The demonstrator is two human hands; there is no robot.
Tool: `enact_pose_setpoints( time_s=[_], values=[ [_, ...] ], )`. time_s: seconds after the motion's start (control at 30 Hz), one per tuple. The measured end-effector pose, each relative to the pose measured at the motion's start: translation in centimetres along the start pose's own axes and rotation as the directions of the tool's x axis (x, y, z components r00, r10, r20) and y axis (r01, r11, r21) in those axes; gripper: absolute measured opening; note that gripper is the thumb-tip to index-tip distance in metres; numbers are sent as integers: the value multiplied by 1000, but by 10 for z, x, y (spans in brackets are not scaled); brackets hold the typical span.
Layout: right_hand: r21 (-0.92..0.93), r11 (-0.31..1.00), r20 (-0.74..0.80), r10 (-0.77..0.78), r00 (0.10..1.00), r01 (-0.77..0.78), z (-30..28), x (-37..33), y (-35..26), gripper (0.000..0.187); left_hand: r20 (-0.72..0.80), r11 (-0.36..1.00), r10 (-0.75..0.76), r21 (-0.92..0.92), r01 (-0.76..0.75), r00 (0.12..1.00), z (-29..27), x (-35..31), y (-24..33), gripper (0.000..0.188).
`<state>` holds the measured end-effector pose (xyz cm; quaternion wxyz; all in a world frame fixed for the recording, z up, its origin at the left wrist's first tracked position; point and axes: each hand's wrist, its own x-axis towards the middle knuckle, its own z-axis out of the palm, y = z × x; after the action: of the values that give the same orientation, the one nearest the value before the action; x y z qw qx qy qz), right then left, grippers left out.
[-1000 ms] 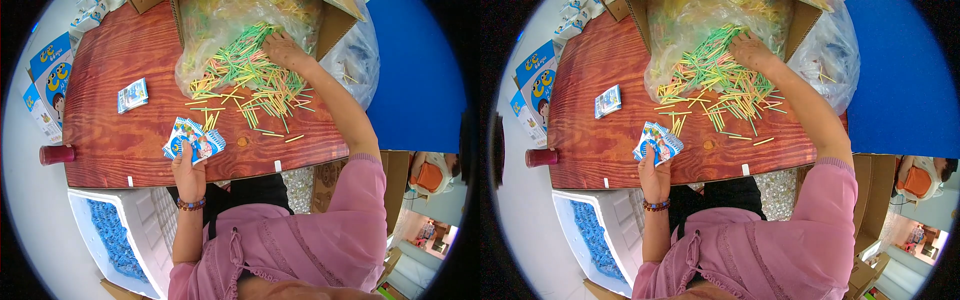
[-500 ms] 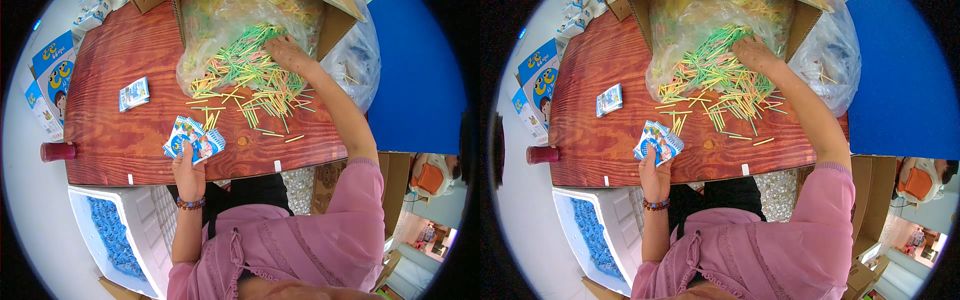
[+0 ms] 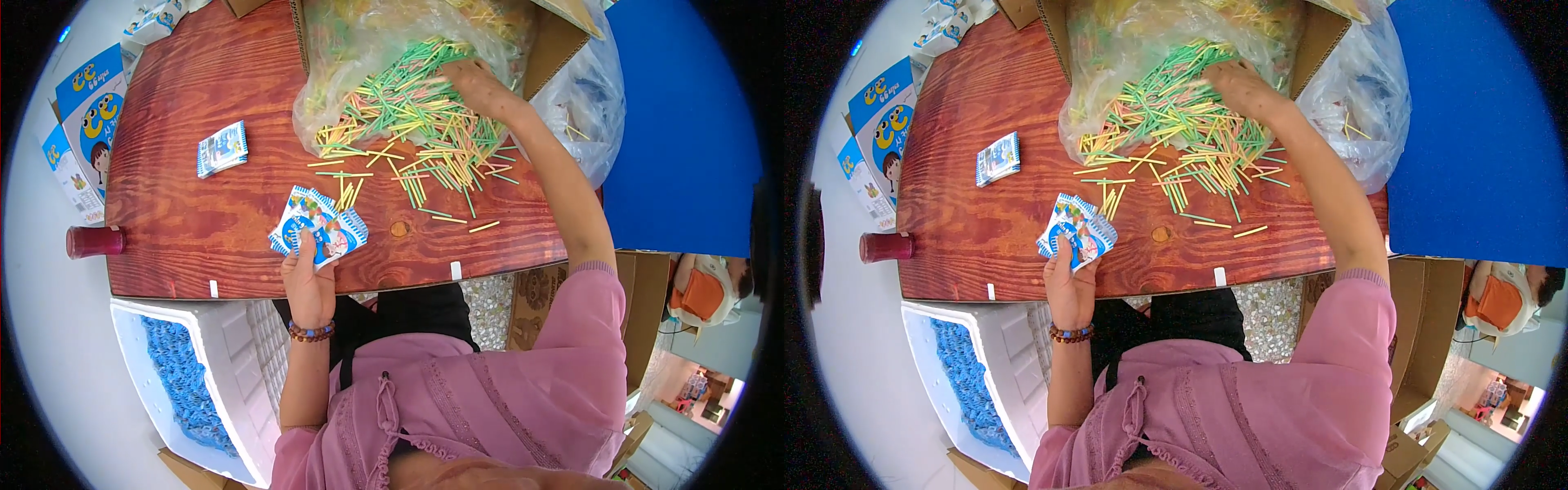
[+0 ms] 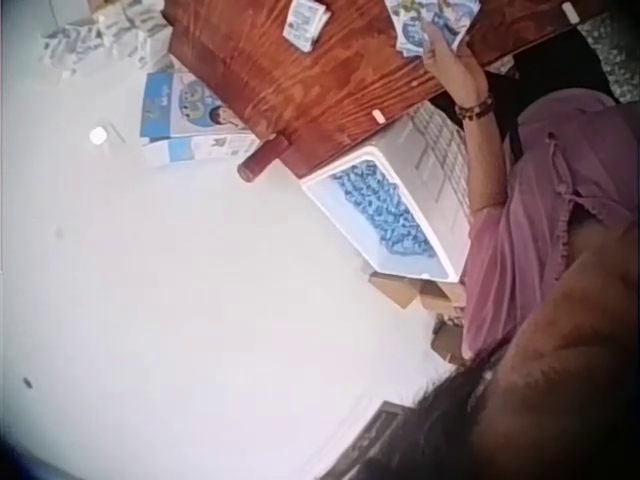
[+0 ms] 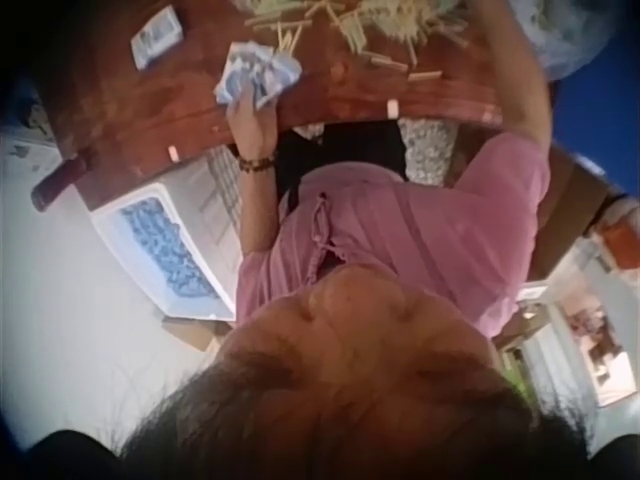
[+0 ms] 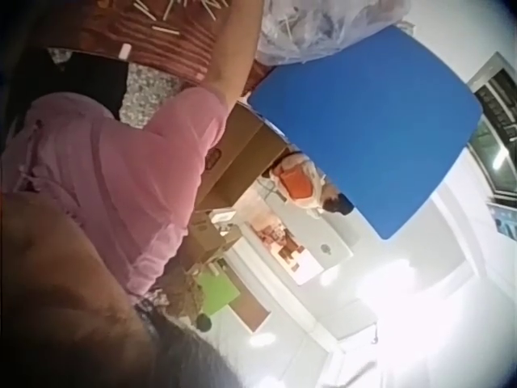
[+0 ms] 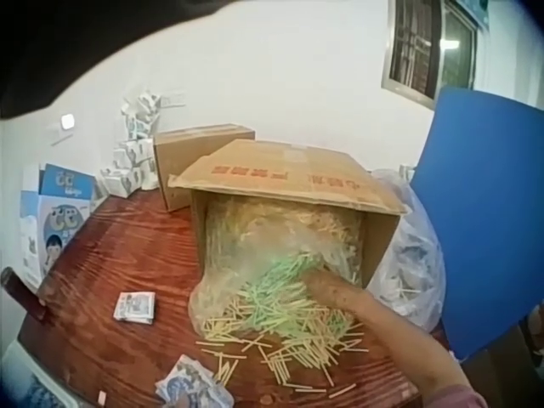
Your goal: Sorting small items and packing them into plastic bins.
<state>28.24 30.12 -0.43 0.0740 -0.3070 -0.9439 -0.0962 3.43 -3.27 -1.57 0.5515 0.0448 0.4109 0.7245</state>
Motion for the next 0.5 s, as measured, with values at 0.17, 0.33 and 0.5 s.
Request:
enact_pose_setpoints(
  time_s=[0.17, 0.33, 0.5],
  values=[
    [693, 648, 16, 425, 905, -316, -21, 0, -36, 26, 20, 1000, 3, -28, -2, 1000, 1, 0, -1, 19],
    [937, -310, 319, 563, 762, -164, -5, 0, -93, 25, 22, 1000, -5, -23, 6, 1000, 9, -1, -4, 19],
    [955, -285, 211, 460, 863, -82, 6, -10, -156, 20, 27, 1000, -7, -19, 8, 1000, 3, -2, -4, 20]
  ],
)
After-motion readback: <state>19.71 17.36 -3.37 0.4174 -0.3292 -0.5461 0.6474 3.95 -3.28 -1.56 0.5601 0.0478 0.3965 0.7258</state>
